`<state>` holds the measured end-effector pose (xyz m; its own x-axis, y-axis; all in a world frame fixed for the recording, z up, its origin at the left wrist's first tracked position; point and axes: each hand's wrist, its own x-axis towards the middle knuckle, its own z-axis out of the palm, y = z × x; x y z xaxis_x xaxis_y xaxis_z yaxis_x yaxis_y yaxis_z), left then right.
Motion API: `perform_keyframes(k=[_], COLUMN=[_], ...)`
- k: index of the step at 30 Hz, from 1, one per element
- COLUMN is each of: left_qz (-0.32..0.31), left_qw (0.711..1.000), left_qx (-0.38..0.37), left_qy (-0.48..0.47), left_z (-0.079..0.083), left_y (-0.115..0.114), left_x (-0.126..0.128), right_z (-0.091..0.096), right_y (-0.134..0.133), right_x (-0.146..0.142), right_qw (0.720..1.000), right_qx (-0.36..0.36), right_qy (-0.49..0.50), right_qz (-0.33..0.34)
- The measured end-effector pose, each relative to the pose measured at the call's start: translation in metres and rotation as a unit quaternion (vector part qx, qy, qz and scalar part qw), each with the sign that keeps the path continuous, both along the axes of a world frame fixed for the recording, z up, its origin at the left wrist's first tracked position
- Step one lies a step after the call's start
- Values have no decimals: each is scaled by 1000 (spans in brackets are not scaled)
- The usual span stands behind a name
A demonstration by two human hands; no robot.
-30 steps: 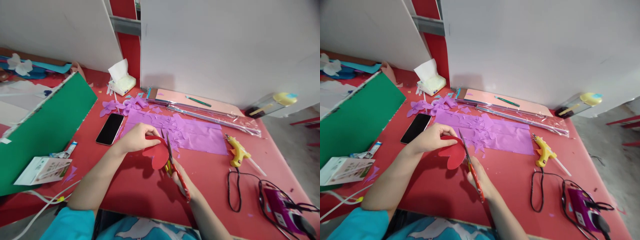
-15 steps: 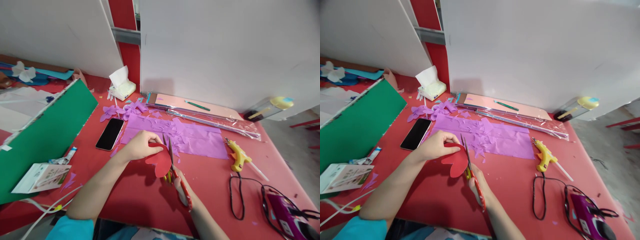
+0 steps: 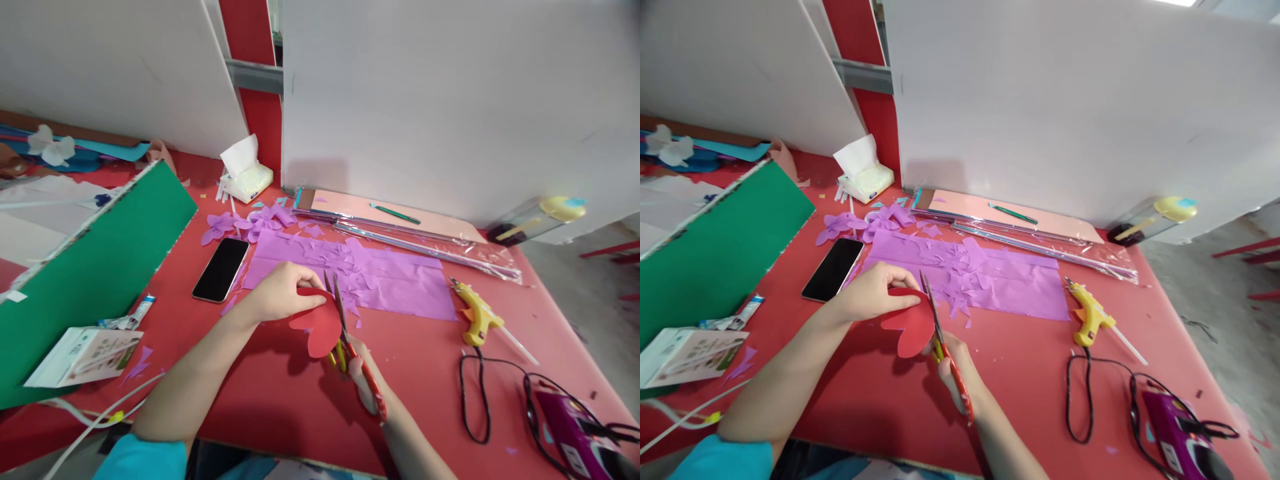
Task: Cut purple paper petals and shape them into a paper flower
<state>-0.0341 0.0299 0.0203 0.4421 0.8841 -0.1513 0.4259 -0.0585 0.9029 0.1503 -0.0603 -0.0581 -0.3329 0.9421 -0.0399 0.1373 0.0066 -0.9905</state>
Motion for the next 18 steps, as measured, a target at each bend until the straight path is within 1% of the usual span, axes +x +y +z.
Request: perform_keyframes(k=[3, 11, 18], left_qz=[-7, -17, -25], left_qw=[1000, 1000, 1000], left_qx=[2, -2, 6], left_qy=[-1, 1, 4], left_z=[0, 0, -3], left_y=[1, 3, 5], left_x=[-1, -4, -5], right_z=[2, 1, -9], right_y=[3, 2, -1], right_x=[3, 5, 8], right_qw=[1000, 998, 995], right_qx=[-12, -27, -83], right_qy=[6, -2, -4], right_qz=[27, 50, 62])
